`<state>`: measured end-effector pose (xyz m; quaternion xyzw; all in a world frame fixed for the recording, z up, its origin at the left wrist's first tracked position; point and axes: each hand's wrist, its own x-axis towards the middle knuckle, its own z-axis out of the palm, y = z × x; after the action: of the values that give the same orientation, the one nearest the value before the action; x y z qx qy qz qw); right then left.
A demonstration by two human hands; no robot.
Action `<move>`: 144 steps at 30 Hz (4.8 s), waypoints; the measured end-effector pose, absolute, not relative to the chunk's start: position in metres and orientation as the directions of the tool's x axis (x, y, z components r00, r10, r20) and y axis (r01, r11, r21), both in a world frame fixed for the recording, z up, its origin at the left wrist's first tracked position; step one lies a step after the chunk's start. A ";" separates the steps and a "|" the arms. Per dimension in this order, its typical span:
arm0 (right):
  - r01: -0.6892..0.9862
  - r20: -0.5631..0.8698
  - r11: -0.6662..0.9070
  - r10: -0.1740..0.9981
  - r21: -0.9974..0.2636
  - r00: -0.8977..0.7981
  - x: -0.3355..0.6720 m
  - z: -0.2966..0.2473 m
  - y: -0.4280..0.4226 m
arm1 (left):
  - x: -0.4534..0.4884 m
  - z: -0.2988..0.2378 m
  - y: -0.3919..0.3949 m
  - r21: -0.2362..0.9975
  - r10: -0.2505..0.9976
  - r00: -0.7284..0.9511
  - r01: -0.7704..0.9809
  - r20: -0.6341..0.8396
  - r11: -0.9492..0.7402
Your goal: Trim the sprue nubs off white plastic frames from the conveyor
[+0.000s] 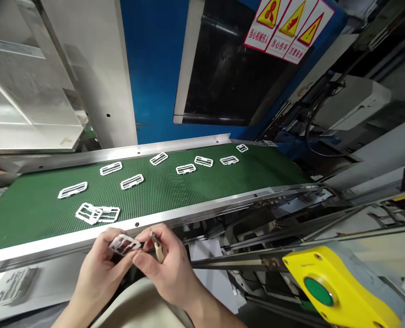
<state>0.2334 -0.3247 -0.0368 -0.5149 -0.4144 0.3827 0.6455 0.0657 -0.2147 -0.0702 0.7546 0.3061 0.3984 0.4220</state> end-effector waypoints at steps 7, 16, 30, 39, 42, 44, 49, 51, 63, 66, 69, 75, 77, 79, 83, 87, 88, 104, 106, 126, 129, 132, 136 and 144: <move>0.307 0.513 0.439 0.828 -0.844 0.226 0.241 -0.023 -0.313 | 0.036 -0.055 -0.229 1.000 0.616 0.788 0.000 0.010 -0.017; 0.299 0.590 0.513 0.749 -0.805 0.301 0.227 -0.018 -0.324 | 0.031 -0.061 -0.228 0.932 0.578 0.788 0.016 0.211 -0.363; 0.209 0.489 0.446 0.831 -0.870 0.264 0.222 -0.018 -0.331 | 0.035 -0.056 -0.228 0.779 0.587 0.697 0.063 0.413 -0.623; 0.683 0.489 0.386 0.871 -0.620 -0.048 0.273 -0.005 -0.334 | 0.031 -0.061 -0.222 0.826 0.613 0.707 0.073 0.352 -0.559; 0.774 0.501 0.403 0.856 -0.488 -0.130 0.275 -0.006 -0.333 | 0.030 -0.062 -0.222 0.826 0.608 0.710 0.064 0.357 -0.560; 0.786 0.516 0.403 0.847 -0.469 -0.126 0.272 -0.006 -0.333 | 0.031 -0.062 -0.221 0.827 0.604 0.713 0.063 0.355 -0.559; 0.819 0.551 0.394 0.826 -0.417 -0.117 0.267 -0.004 -0.331 | 0.032 -0.060 -0.220 0.810 0.589 0.721 0.067 0.365 -0.583; 0.838 0.552 0.385 0.824 -0.386 -0.124 0.268 -0.002 -0.330 | 0.033 -0.059 -0.219 0.799 0.589 0.718 0.078 0.370 -0.597; 0.898 0.578 0.359 0.801 -0.254 -0.156 0.264 0.008 -0.325 | 0.031 -0.057 -0.219 0.822 0.637 0.690 0.107 0.344 -0.560; 0.900 0.577 0.353 0.803 -0.256 -0.151 0.262 0.010 -0.325 | 0.030 -0.055 -0.223 0.845 0.647 0.685 0.085 0.335 -0.527; 0.904 0.568 0.348 0.808 -0.248 -0.156 0.260 0.012 -0.325 | 0.029 -0.055 -0.227 0.884 0.691 0.660 0.084 0.296 -0.460; 0.909 0.568 0.387 0.788 -0.153 -0.239 0.262 0.015 -0.322 | 0.023 -0.059 -0.232 0.912 0.702 0.668 0.085 0.247 -0.402; 0.903 0.565 0.405 0.782 -0.143 -0.261 0.262 0.013 -0.320 | 0.021 -0.060 -0.233 0.923 0.713 0.666 0.097 0.218 -0.372; 0.875 0.580 0.438 0.775 -0.206 -0.251 0.261 0.010 -0.319 | 0.020 -0.059 -0.232 0.929 0.718 0.663 0.092 0.211 -0.358; 0.695 0.509 0.405 0.858 -0.594 -0.065 0.263 0.013 -0.320 | 0.019 -0.055 -0.231 0.947 0.704 0.680 0.042 0.208 -0.320; 0.720 0.466 0.369 0.882 -0.587 -0.072 0.270 0.027 -0.323 | 0.022 -0.056 -0.233 0.976 0.687 0.693 -0.142 0.216 -0.163; 0.754 0.496 0.408 0.859 -0.515 -0.126 0.272 0.031 -0.323 | 0.022 -0.057 -0.233 0.975 0.688 0.691 -0.183 0.221 -0.129; 0.853 0.479 0.499 0.793 -0.155 -0.377 0.265 0.061 -0.319 | 0.022 -0.055 -0.220 0.934 0.614 0.713 -0.178 0.339 -0.308; 0.856 0.469 0.496 0.796 -0.144 -0.383 0.265 0.060 -0.318 | 0.021 -0.054 -0.218 0.926 0.598 0.721 -0.172 0.351 -0.337; 0.801 0.512 0.542 0.778 -0.253 -0.364 0.263 0.039 -0.307 | 0.018 -0.058 -0.216 0.932 0.586 0.730 -0.214 0.351 -0.292; 0.700 0.489 0.463 0.852 -0.543 -0.185 0.265 0.039 -0.309 | 0.018 -0.069 -0.219 0.936 0.605 0.716 -0.302 0.348 -0.181; 0.549 0.378 0.337 0.925 -0.764 -0.041 0.262 0.041 -0.313 | 0.020 -0.073 -0.224 0.920 0.620 0.705 -0.386 0.344 -0.071; 0.403 0.309 0.295 0.951 -0.866 -0.031 0.247 0.037 -0.316 | 0.025 -0.072 -0.230 0.865 0.656 0.688 -0.491 0.312 0.104; 0.424 0.373 0.373 0.924 -0.825 -0.086 0.225 0.033 -0.304 | 0.020 -0.069 -0.234 0.880 0.729 0.631 -0.466 0.264 0.086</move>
<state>0.2253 -0.3042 0.0331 -0.4912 -0.6859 0.2688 0.4647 0.0201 -0.2344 -0.0693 0.5366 0.1225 0.4114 0.7265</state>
